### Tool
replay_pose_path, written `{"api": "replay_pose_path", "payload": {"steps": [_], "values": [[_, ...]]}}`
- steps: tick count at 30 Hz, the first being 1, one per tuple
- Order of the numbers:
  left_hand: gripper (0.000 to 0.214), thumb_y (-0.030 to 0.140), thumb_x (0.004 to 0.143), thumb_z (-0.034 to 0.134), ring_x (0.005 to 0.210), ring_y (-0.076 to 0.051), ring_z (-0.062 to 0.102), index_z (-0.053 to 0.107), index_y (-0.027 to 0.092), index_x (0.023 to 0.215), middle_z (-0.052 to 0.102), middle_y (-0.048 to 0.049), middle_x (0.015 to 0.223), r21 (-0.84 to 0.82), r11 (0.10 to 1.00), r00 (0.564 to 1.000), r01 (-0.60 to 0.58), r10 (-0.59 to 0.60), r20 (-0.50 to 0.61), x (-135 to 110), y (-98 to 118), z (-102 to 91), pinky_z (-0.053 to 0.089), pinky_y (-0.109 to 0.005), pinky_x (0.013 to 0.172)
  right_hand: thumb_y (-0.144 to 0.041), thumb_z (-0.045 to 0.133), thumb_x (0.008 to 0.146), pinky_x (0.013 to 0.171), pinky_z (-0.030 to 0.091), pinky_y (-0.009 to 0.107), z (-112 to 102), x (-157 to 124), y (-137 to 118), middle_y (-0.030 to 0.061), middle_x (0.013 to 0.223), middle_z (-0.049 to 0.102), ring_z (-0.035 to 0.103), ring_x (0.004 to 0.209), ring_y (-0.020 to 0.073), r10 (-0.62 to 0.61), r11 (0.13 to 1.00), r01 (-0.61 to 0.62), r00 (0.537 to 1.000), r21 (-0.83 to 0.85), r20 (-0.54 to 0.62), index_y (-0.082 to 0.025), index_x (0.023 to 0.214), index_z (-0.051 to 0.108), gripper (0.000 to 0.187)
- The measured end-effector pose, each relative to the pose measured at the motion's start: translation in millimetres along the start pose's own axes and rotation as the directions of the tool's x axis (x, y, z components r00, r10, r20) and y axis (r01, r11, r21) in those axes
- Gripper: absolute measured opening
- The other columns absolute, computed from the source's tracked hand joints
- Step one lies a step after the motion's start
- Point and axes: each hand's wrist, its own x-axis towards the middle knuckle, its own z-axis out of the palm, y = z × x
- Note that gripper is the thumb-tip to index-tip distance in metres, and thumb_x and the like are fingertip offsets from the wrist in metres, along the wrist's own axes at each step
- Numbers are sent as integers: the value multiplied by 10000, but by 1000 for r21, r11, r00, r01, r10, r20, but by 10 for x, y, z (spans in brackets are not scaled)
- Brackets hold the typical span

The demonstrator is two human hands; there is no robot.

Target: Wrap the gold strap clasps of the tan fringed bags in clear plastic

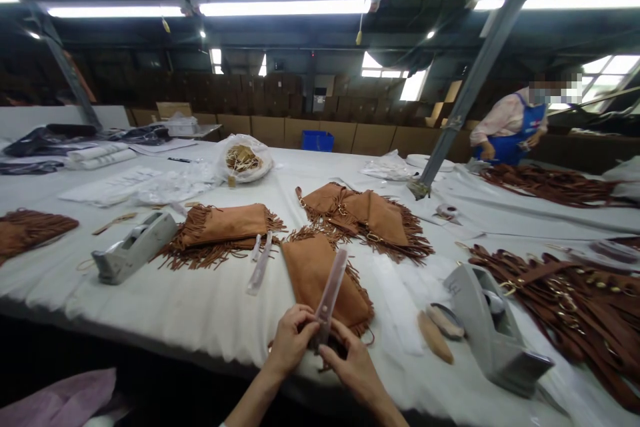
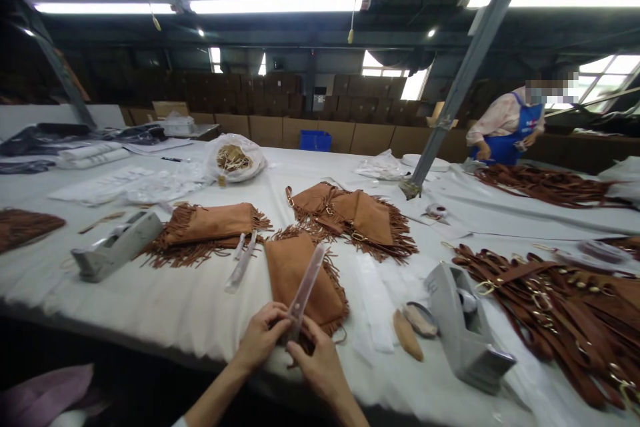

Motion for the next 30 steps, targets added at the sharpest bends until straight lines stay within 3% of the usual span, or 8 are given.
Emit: {"api": "replay_pose_path", "payload": {"steps": [2, 5, 9, 13, 16, 22, 27, 30], "values": [[161, 187, 786, 561, 887, -199, 588, 709, 205, 726, 671, -42, 847, 76, 996, 999, -45, 43, 28, -3, -11, 37, 438, -320, 839, -344, 689, 720, 725, 532, 321, -107, 54, -14, 86, 1076, 675, 651, 860, 217, 86, 983, -84, 996, 161, -9, -197, 1168, 585, 483], [153, 210, 808, 555, 848, -205, 580, 682, 213, 723, 676, -28, 776, 214, 969, 987, -121, 95, 130, -30, -17, 72, 409, -334, 826, -415, 742, 684, 554, 477, 241, -202, 128, -20, 57, 835, 690, 606, 630, 148, 183, 962, -178, 983, 209, -5, -147, 1024, 642, 445], [198, 266, 868, 472, 824, -212, 572, 624, 211, 754, 663, -31, 775, 300, 949, 989, -98, 61, 132, -83, -42, 86, 397, -330, 787, -422, 778, 649, 616, 479, 262, -161, 167, 26, 50, 727, 664, 585, 641, 150, 211, 941, -198, 977, 275, -19, -107, 793, 669, 364], [270, 304, 919, 350, 693, -178, 569, 582, 201, 826, 627, -9, 693, 179, 983, 998, 35, -45, 53, -62, -63, 95, 407, -284, 670, -463, 776, 632, 549, 443, 253, -91, 161, 116, 39, 677, 649, 552, 579, 142, 214, 946, -162, 963, 281, -164, -113, 776, 661, 396], [231, 358, 881, 450, 648, -172, 563, 596, 196, 953, 625, 10, 666, 170, 984, 991, 57, -76, 110, -12, -9, 113, 396, -273, 634, -478, 771, 631, 506, 407, 241, -87, 154, 167, 19, 639, 630, 516, 524, 123, 214, 950, -158, 958, 268, -193, -125, 762, 650, 395], [243, 322, 868, 490, 797, -195, 579, 604, 211, 684, 664, -10, 736, 357, 934, 993, -11, -33, 115, 5, 81, 184, 363, -306, 751, -486, 762, 646, 481, 390, 231, -112, 164, 179, 5, 605, 614, 490, 486, 102, 218, 940, -142, 949, 310, -227, -134, 775, 625, 400], [329, 357, 884, 469, 739, -180, 595, 630, 213, 636, 669, -9, 677, 283, 958, 987, -41, -6, 163, 13, 21, 156, 392, -283, 718, -412, 784, 635, 455, 356, 204, -127, 173, 187, -24, 552, 578, 464, 467, 81, 182, 961, -134, 966, 242, -186, -129, 758, 630, 345], [302, 371, 869, 485, 730, -179, 617, 689, 210, 717, 703, -20, 713, 181, 983, 994, 19, -38, 102, 18, -12, 164, 430, -271, 707, -416, 773, 630, 412, 300, 197, -117, 174, 211, -42, 493, 529, 402, 415, 62, 219, 951, -160, 953, 265, -211, -132, 683, 601, 336]]}}
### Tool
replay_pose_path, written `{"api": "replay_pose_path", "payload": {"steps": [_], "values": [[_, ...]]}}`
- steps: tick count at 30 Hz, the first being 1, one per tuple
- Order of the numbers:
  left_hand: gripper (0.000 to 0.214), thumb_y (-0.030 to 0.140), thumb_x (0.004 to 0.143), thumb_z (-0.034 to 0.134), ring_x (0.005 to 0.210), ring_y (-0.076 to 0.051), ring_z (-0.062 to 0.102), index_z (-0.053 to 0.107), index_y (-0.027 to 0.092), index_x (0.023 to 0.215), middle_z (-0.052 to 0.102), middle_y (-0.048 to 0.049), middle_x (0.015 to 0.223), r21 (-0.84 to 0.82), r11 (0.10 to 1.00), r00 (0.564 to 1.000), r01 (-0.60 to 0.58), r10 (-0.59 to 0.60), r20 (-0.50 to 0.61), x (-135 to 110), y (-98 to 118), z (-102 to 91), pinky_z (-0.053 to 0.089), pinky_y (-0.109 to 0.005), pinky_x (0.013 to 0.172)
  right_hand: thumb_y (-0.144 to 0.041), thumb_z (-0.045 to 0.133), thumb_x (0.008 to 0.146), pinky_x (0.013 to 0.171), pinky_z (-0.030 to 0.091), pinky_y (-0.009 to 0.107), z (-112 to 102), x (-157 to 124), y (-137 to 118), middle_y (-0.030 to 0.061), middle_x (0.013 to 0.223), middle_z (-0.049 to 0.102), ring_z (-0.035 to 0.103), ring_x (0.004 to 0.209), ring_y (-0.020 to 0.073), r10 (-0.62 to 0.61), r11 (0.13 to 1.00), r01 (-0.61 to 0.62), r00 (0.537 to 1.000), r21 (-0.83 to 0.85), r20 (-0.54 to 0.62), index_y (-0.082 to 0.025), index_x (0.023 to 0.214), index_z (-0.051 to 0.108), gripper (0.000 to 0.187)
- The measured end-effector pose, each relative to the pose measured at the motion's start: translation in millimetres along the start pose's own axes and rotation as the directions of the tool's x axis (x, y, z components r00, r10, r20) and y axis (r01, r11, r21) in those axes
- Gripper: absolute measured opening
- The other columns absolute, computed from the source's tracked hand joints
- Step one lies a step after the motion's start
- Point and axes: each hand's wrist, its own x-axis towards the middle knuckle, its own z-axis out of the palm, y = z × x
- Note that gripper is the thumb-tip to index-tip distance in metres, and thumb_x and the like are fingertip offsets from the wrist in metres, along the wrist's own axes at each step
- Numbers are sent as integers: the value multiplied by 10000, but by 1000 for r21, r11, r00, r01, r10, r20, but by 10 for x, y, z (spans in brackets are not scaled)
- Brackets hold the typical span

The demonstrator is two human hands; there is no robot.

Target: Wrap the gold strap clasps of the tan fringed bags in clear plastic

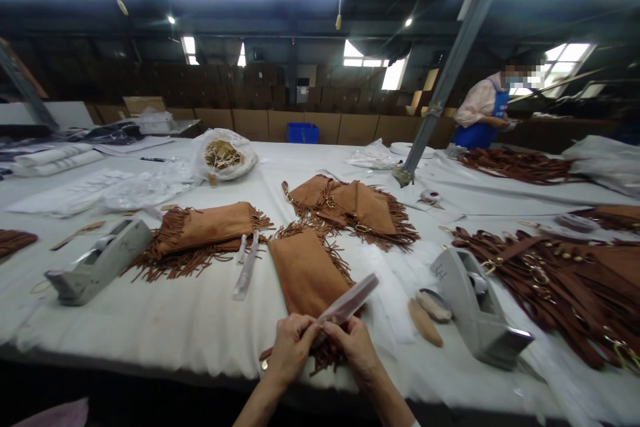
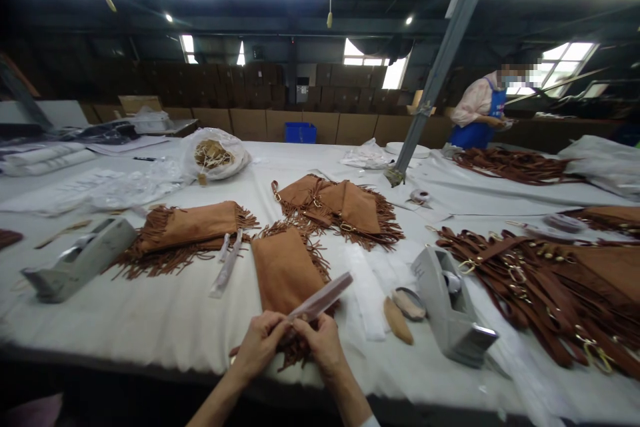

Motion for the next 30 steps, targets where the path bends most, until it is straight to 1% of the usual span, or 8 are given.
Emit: {"api": "replay_pose_path", "payload": {"steps": [3, 6, 13, 19, 21, 24, 26, 30], "values": [[290, 394, 847, 510, 663, -171, 627, 694, 177, 791, 706, -25, 695, -134, 987, 992, 91, -102, -74, -6, -11, 62, 458, -252, 626, -396, 761, 631, 418, 316, 200, 3, 3, 13, -27, 507, 541, 420, 433, 70, 11, 1000, -10, 1000, 6, -9, -128, 662, 601, 314], [280, 396, 836, 526, 622, -171, 628, 675, 169, 768, 691, -21, 652, -165, 981, 983, 105, -127, -130, -24, -19, 116, 472, -255, 592, -368, 734, 646, 424, 340, 206, 2, 15, 19, -14, 513, 557, 441, 438, 78, 21, 999, -21, 1000, -35, -10, -126, 634, 606, 274], [177, 337, 807, 582, 866, -241, 610, 719, 254, 884, 713, -43, 843, 67, 998, 987, -4, 14, -160, -112, -126, 122, 470, -394, 814, -380, 671, 665, 408, 337, 207, 29, 24, 26, -23, 477, 557, 445, 398, 81, 49, 995, -55, 996, -83, -69, -143, 609, 607, 252], [237, 296, 850, 519, 878, -252, 574, 737, 280, 941, 690, -69, 830, 206, 975, 982, -82, 115, -152, -165, -148, 186, 433, -419, 816, -400, 623, 691, 414, 328, 197, 61, -8, -92, -25, 534, 568, 448, 440, 83, 137, 983, -137, 991, 121, 16, -162, 659, 598, 241], [251, 255, 856, 498, 847, -246, 573, 736, 284, 931, 687, -63, 784, 273, 955, 982, -119, 154, -111, -175, -111, 184, 408, -424, 815, -434, 640, 694, 417, 337, 210, 72, -15, -111, -20, 542, 573, 456, 439, 91, 112, 991, -111, 994, 73, 0, -164, 670, 589, 275], [286, 177, 851, 464, 819, -232, 576, 730, 282, 861, 679, -41, 709, 331, 928, 982, -172, 189, -21, -196, -50, 161, 355, -445, 854, -433, 735, 642, 432, 353, 233, 88, -23, -92, -31, 493, 554, 459, 425, 106, -3, 993, -9, 995, -121, -98, -176, 662, 582, 299], [258, 194, 856, 467, 840, -229, 581, 710, 273, 890, 696, -39, 773, 309, 938, 985, -155, 169, -20, -208, -16, 143, 329, -458, 889, -459, 727, 661, 433, 355, 243, 90, -28, -56, -31, 478, 550, 470, 421, 117, -34, 988, 16, 992, -152, -118, -179, 669, 585, 314], [252, 342, 894, 441, 918, -243, 578, 629, 233, 1021, 694, -64, 958, 213, 977, 994, -17, 39, -99, -182, 36, 112, 334, -453, 905, -516, 708, 682, 427, 357, 239, 60, -38, 24, -34, 508, 566, 474, 417, 113, -15, 1000, 14, 998, -10, -69, -165, 800, 596, 387]]}}
